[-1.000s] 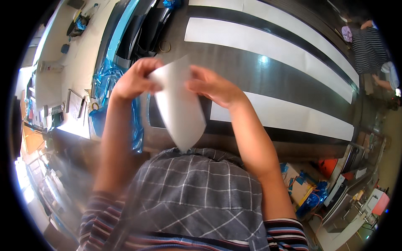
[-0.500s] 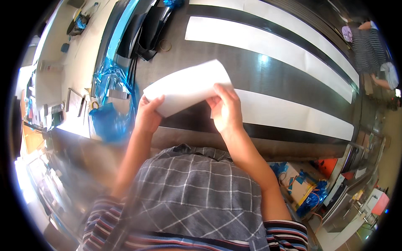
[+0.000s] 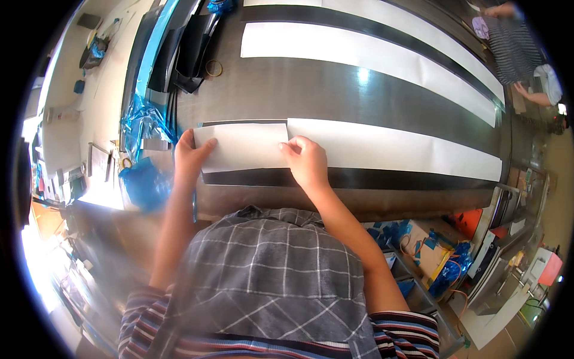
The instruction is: The person applies white and black adhesive strips to a large curved metallic surface. They peel off backing, align, and smooth each strip by hand, occasionally lifting and repositioning sections to ensure adhesion.
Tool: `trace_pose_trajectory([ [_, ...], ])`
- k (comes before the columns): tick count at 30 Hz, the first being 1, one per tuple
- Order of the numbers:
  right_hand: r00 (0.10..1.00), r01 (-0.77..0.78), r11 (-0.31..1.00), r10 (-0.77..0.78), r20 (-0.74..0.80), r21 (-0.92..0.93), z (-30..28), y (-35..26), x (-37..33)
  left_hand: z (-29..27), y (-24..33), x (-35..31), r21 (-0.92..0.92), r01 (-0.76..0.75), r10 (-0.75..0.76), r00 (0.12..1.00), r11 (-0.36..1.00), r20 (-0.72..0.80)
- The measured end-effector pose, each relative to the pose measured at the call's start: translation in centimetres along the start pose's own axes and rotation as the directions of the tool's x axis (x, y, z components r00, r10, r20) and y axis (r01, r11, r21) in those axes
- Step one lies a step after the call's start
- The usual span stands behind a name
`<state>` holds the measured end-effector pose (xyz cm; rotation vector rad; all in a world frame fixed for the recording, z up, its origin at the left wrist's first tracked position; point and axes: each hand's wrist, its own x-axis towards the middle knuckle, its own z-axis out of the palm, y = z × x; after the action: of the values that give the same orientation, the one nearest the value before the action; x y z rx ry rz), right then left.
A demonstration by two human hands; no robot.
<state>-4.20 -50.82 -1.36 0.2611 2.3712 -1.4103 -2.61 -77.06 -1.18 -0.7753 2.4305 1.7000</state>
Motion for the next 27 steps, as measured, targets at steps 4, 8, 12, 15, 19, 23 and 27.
trace_pose_trajectory([
  [4,1.000,-0.016,0.995,0.015,-0.009,-0.100,0.2,-0.4,0.3,0.5,-0.6,1.0,0.160,-0.067,0.078,0.995,0.985,-0.063],
  [8,0.999,-0.043,0.986,0.045,0.004,-0.158,0.6,0.9,1.2,0.8,-1.9,1.5,0.236,-0.107,0.120,0.992,0.966,-0.040],
  [12,0.999,-0.049,0.988,0.050,0.008,-0.149,0.8,1.5,1.4,0.2,-2.4,1.4,0.060,-0.038,0.039,0.999,0.997,-0.006],
  [15,0.997,-0.073,0.994,0.075,0.027,-0.083,0.6,1.2,1.3,0.4,-2.2,1.7,0.093,-0.060,0.064,0.997,0.994,-0.046],
  [19,0.993,-0.110,0.993,0.111,0.036,-0.046,0.6,1.1,1.5,0.7,-1.5,1.5,0.132,-0.029,0.037,0.997,0.991,-0.061],
  [23,0.994,-0.101,0.993,0.104,0.032,-0.068,0.8,1.2,1.7,1.0,-1.2,1.4,0.123,-0.054,0.066,0.994,0.991,-0.090],
  [27,0.993,-0.111,0.990,0.113,0.018,-0.082,0.8,1.0,1.6,1.3,-1.3,1.4,0.211,-0.056,0.081,0.991,0.976,-0.111],
])
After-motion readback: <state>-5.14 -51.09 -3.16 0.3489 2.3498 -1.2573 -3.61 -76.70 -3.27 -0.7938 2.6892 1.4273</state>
